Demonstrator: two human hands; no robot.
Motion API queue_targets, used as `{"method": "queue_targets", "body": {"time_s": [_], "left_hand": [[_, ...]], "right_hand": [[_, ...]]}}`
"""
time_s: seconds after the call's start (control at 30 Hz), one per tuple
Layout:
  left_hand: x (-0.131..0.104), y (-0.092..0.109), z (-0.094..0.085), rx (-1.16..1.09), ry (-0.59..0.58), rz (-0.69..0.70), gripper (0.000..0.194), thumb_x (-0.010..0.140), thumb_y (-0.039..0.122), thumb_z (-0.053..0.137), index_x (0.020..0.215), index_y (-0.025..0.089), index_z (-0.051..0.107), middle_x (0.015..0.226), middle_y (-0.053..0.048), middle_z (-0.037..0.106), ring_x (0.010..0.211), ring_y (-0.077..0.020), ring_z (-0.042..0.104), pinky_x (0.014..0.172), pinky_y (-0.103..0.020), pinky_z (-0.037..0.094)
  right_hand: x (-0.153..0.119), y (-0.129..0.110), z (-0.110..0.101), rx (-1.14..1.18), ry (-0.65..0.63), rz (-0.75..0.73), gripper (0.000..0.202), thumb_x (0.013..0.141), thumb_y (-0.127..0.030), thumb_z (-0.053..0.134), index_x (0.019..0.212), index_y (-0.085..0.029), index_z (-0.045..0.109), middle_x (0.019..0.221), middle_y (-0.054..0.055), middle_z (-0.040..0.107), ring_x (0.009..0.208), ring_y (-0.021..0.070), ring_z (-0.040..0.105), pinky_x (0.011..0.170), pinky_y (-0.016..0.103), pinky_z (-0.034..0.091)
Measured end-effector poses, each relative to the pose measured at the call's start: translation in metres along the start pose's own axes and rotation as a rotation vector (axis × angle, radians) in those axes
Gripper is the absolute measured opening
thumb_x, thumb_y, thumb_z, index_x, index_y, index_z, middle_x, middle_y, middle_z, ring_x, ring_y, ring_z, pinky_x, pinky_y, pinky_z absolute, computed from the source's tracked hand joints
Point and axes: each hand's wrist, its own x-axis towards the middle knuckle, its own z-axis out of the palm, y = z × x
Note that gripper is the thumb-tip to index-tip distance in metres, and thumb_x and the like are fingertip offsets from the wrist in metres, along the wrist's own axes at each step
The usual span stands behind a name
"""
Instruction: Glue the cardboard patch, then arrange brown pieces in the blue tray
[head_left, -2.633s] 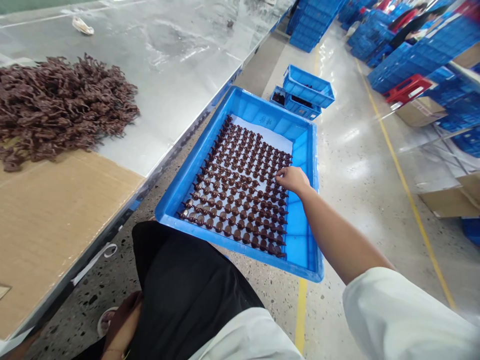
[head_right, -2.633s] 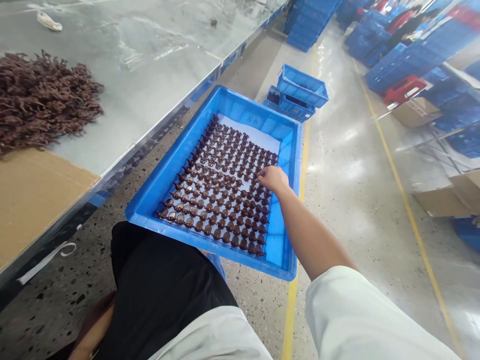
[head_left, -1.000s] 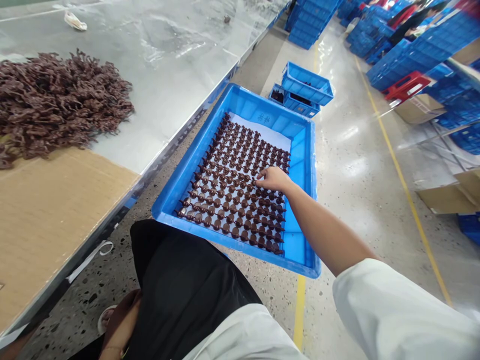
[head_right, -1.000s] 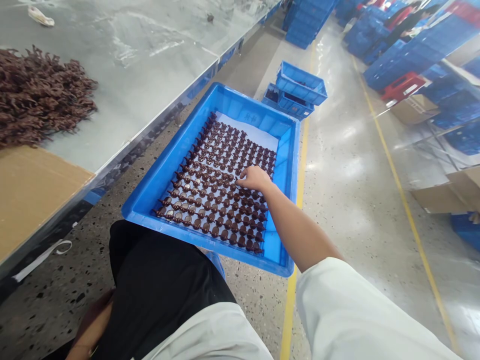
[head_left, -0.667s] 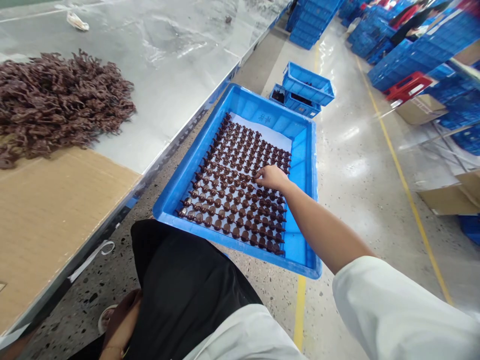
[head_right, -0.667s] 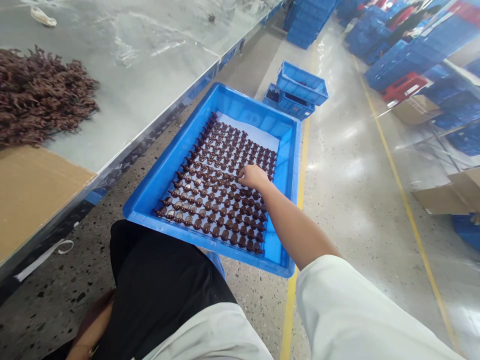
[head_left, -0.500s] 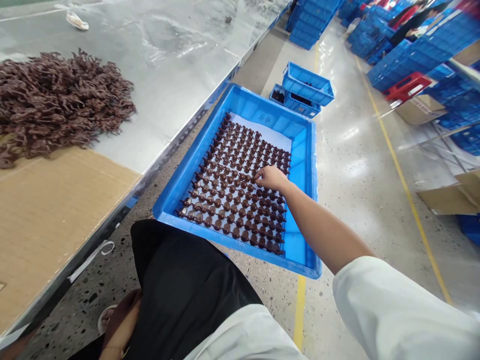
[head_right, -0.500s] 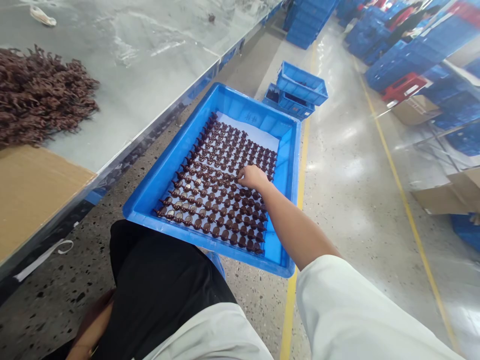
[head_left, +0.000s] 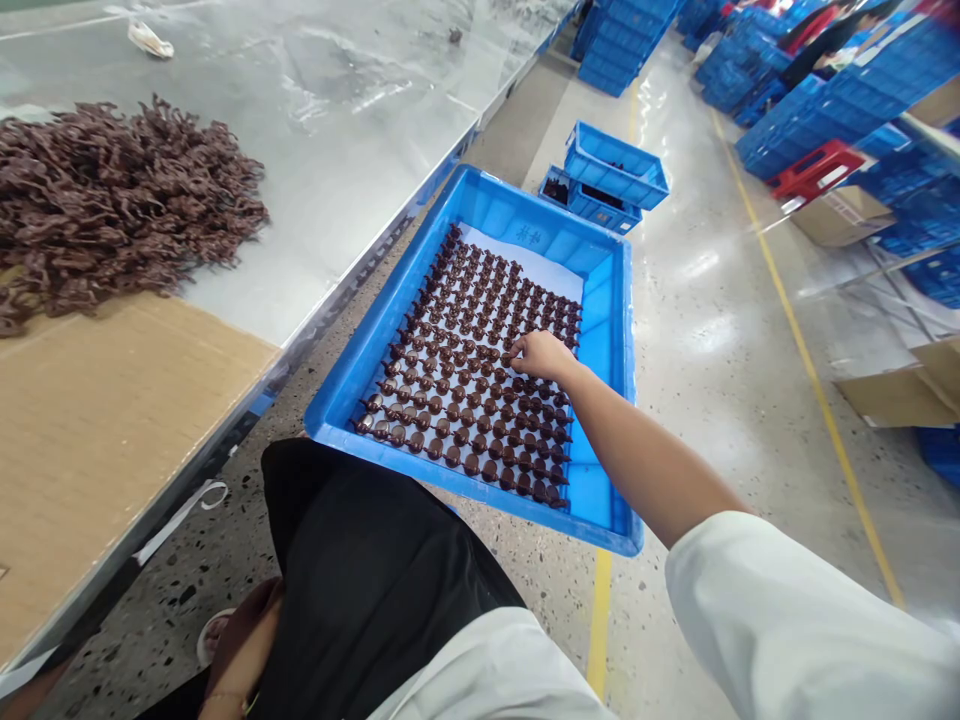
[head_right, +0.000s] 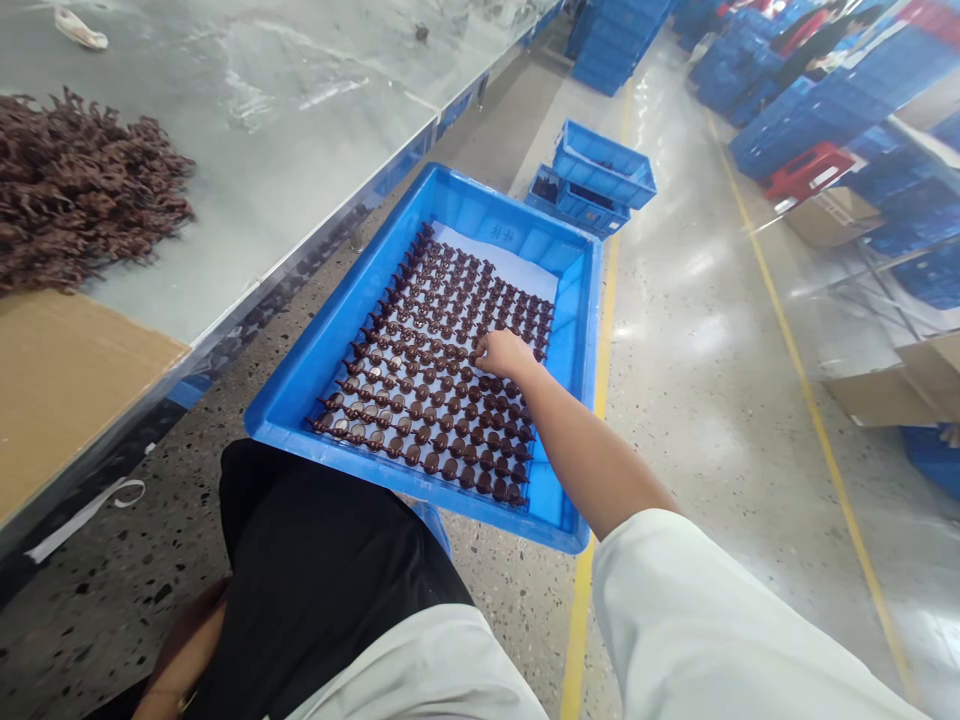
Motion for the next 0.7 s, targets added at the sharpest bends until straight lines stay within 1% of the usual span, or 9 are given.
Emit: {"method": "queue_targets", "body": {"time_s": [0.07,0.13,0.2,0.3,0.43,0.53,0.6,0.7], "left_hand": [[-0.004,0.005,0.000,-0.034,-0.012,-0.028,0.039,0.080,0.054,0.045,0.088,0.023,0.067,0.092,-0.013,0.079,0.123,-0.0397,0.066,0.115,-0.049,0.042],[-0.007,0.009,-0.001,-0.063,-0.031,-0.046,0.040,0.078,0.053,0.046,0.092,0.022,0.066,0.098,-0.015,0.079,0.125,-0.0400,0.065,0.114,-0.048,0.043],[-0.008,0.011,-0.002,-0.061,-0.027,-0.059,0.041,0.078,0.053,0.046,0.095,0.022,0.065,0.099,-0.015,0.079,0.127,-0.0404,0.064,0.114,-0.048,0.042],[-0.006,0.009,-0.003,-0.036,-0.029,-0.068,0.041,0.077,0.055,0.045,0.094,0.022,0.064,0.100,-0.015,0.079,0.130,-0.0411,0.062,0.115,-0.049,0.039],[-0.002,0.003,-0.002,-0.050,-0.037,-0.034,0.047,0.072,0.058,0.045,0.095,0.021,0.063,0.103,-0.017,0.078,0.125,-0.0417,0.064,0.111,-0.048,0.043],[-0.004,0.004,-0.002,-0.045,-0.036,-0.028,0.050,0.072,0.061,0.044,0.096,0.022,0.063,0.105,-0.016,0.078,0.122,-0.0412,0.065,0.107,-0.048,0.044],[-0.006,0.006,-0.002,-0.025,-0.046,-0.047,0.052,0.073,0.062,0.043,0.098,0.022,0.064,0.101,-0.015,0.079,0.117,-0.0406,0.068,0.103,-0.047,0.046],[-0.007,0.006,-0.003,-0.044,-0.095,-0.061,0.052,0.072,0.061,0.046,0.101,0.022,0.064,0.094,-0.012,0.079,0.109,-0.0376,0.071,0.095,-0.043,0.049]], "right_hand": [[0.000,-0.002,0.001,-0.001,-0.003,0.000,0.030,0.085,-0.026,0.071,0.112,-0.026,0.083,0.103,0.006,0.079,0.097,0.0243,0.072,0.077,0.027,0.052],[0.001,-0.003,0.001,0.000,-0.003,-0.004,0.029,0.085,-0.025,0.070,0.112,-0.025,0.083,0.102,0.006,0.079,0.097,0.0239,0.072,0.077,0.027,0.052],[0.000,-0.003,0.001,0.004,-0.002,-0.007,0.029,0.086,-0.025,0.070,0.112,-0.025,0.083,0.101,0.006,0.079,0.095,0.0236,0.072,0.077,0.027,0.052],[-0.002,0.001,-0.002,0.009,0.006,-0.014,0.029,0.087,-0.027,0.068,0.112,-0.023,0.083,0.098,0.006,0.080,0.093,0.0230,0.072,0.078,0.027,0.052],[-0.005,0.014,-0.007,0.013,0.029,0.014,0.031,0.089,-0.028,0.064,0.111,-0.020,0.083,0.095,0.007,0.079,0.089,0.0229,0.072,0.079,0.027,0.052],[-0.005,0.022,-0.006,-0.015,-0.009,0.016,0.035,0.088,-0.030,0.065,0.117,-0.020,0.081,0.097,0.007,0.080,0.091,0.0237,0.072,0.082,0.027,0.052],[-0.004,0.023,-0.004,-0.029,-0.043,0.003,0.037,0.088,-0.032,0.067,0.120,-0.020,0.081,0.098,0.007,0.080,0.094,0.0243,0.072,0.082,0.027,0.052],[-0.002,0.021,0.001,-0.036,-0.077,-0.006,0.033,0.086,-0.031,0.069,0.115,-0.022,0.083,0.097,0.007,0.080,0.096,0.0250,0.072,0.080,0.027,0.052]]}}
